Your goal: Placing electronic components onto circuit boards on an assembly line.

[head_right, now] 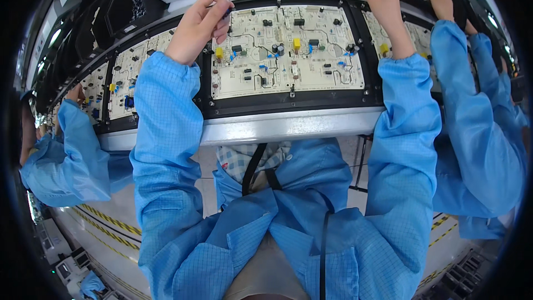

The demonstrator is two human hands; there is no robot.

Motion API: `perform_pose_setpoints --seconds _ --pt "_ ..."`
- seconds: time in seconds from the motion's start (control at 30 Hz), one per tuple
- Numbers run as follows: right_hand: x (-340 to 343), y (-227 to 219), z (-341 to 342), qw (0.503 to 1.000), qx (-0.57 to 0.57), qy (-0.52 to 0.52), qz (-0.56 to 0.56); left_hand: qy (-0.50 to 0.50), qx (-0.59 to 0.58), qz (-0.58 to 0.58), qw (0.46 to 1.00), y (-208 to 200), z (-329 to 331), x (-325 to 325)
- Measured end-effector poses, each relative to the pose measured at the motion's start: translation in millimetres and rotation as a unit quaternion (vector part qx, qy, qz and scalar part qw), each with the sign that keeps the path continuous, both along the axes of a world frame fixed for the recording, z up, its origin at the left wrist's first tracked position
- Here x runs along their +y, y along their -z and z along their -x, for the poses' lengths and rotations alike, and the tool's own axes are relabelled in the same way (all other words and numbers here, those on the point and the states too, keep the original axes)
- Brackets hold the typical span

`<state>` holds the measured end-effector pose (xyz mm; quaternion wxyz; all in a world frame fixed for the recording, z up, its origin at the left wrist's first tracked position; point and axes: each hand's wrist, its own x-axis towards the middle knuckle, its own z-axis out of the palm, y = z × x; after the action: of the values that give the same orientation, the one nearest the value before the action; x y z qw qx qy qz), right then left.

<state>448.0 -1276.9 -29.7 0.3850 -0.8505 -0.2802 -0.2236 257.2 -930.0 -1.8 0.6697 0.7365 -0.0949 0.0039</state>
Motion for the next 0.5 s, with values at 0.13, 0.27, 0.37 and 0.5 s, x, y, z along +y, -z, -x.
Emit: perform_pose_setpoints --seconds 0.13,0.27,0.37,0.5 --pt "-11 11 -5 0.999 -0.005 0.015 0.043 0.033 -0.006 0.027 0.999 -9 15 -26" --pt "-13 18 -8 0.999 -0.010 -0.006 0.038 0.074 0.018 0.017 0.997 -6 18 -32" --pt "-12 17 -7 0.998 -0.019 0.006 0.054 0.085 0.022 0.024 0.996 -5 26 -42" --pt "-12 17 -6 0.997 -0.020 0.015 0.076 0.054 -0.028 -0.041 0.997 -4 36 -55"
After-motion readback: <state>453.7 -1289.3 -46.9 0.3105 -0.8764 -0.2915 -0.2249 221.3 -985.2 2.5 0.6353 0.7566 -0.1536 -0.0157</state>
